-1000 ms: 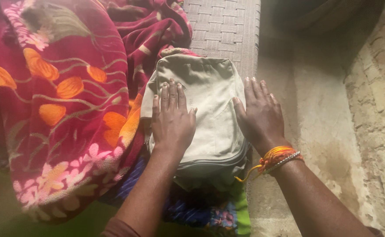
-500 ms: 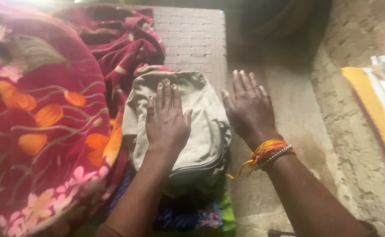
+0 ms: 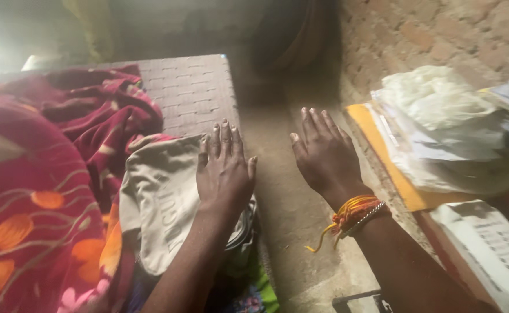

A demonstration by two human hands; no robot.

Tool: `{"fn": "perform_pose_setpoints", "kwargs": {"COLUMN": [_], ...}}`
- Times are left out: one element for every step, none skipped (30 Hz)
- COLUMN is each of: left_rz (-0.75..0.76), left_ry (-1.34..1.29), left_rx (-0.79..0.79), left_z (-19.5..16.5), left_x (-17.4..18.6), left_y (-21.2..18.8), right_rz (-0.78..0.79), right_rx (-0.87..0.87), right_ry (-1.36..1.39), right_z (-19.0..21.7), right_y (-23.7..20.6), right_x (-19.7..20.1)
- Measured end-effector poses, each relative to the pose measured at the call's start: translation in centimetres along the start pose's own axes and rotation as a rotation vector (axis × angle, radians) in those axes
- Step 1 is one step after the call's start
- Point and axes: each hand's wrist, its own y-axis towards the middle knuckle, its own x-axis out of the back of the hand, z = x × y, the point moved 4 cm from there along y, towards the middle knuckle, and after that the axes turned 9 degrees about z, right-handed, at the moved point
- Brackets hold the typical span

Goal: The person packs a backpack on a cot: they place a snack packet, a printed brochure and papers, and a plastic-wrapped item into the bag, then zip the compartments closed and press the bag flat.

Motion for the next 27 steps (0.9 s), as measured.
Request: {"fn": "perform_pose_setpoints", "kwargs": {"left_rz": [0.015,0.029,0.043,0.016,-0.009,-0.037,-0.045,-0.048,-0.05,-0.058,-0.063,-0.071,-0.083,-0.094,-0.101,-0.108,-0.116,-0.126,-0.128,-0.132,-0.137,-0.131,-0.124,-0.119,-0.122,-0.123,-0.124], "left_ry": [-0.015,-0.029,-0.044,-0.055,-0.064,-0.073,-0.085,-0.097,-0.111,-0.122,-0.129,-0.134,-0.143,-0.152,-0.159,-0.17,-0.18,-0.187,-0.187,-0.187,-0.186,-0.184,-0.184,-0.181,-0.185,-0.192,-0.201], "left_rx": [-0.012,-0.027,-0.041,-0.071,-0.101,-0.131,-0.146,-0.163,-0.18,-0.197,-0.216,-0.238,-0.26,-0.281,-0.304,-0.32,-0.334,-0.353,-0.364,-0.372,-0.383,-0.392,-0.397,-0.405,-0.412,-0.417,-0.422], "left_z": [-0.8,-1.5,-2.4,-3.4,-4.3,-5.2,-6.1,-7.0,-8.0,-9.0,-9.8,-10.7,-11.5,-12.3,-13.1,-13.7,-14.4,-15.0,-15.6,-16.2,-16.7,-17.2,-17.7,-18.2,-18.6,-19.1,-19.7], "left_x": [0.4,0.9,1.3,1.9,2.6,3.3,3.9,4.5,4.9,5.4,5.9,6.4,6.8,7.2,7.5,7.7,8.0,8.2,8.4,8.5,8.6,8.7,8.7,8.8,9.0,9.0,9.1], "left_y": [0.1,0.2,0.4,0.5,0.6,0.8,1.0,1.0,1.0,1.1,1.2,1.4,1.7,1.9,2.1,2.2,2.5,2.8,3.0,3.1,3.4,3.5,3.5,3.6,3.8,3.8,3.9], "right_rz": [-0.022,-0.045,-0.068,-0.084,-0.099,-0.117,-0.137,-0.153,-0.167,-0.184,-0.2,-0.219,-0.232,-0.245,-0.256,-0.257,-0.258,-0.264,-0.277,-0.291,-0.306,-0.307,-0.305,-0.307,-0.316,-0.321,-0.326], "right_rx": [-0.006,-0.014,-0.02,-0.027,-0.035,-0.041,-0.047,-0.057,-0.067,-0.073,-0.082,-0.093,-0.103,-0.114,-0.127,-0.136,-0.142,-0.151,-0.158,-0.161,-0.167,-0.173,-0.177,-0.182,-0.191,-0.2,-0.209], "right_ry": [-0.011,-0.022,-0.035,-0.033,-0.029,-0.025,-0.033,-0.04,-0.05,-0.059,-0.065,-0.071,-0.073,-0.074,-0.073,-0.079,-0.084,-0.088,-0.105,-0.121,-0.137,-0.134,-0.132,-0.128,-0.145,-0.162,-0.181], "right_z": [-0.5,-1.1,-1.6,-2.2,-2.7,-3.1,-3.6,-4.0,-4.6,-5.1,-5.5,-6.0,-6.5,-7.0,-7.4,-8.0,-8.5,-9.1,-9.6,-10.1,-10.5,-11.0,-11.5,-11.9,-12.2,-12.5,-12.8], "right_y": [-0.3,-0.6,-0.9,-1.2,-1.7,-2.0,-2.1,-2.5,-2.9,-3.2,-3.4,-3.7,-3.8,-3.9,-4.2,-4.4,-4.4,-4.5,-4.7,-4.8,-4.9,-5.1,-5.4,-5.6,-5.8,-6.0,-6.2], "right_x": [0.7,1.5,2.4,3.2,4.1,5.0,6.0,7.0,7.9,8.8,9.6,10.4,11.1,11.7,12.2,12.7,13.2,13.7,14.1,14.6,15.0,15.4,15.7,16.2,16.6,17.1,17.6]}}
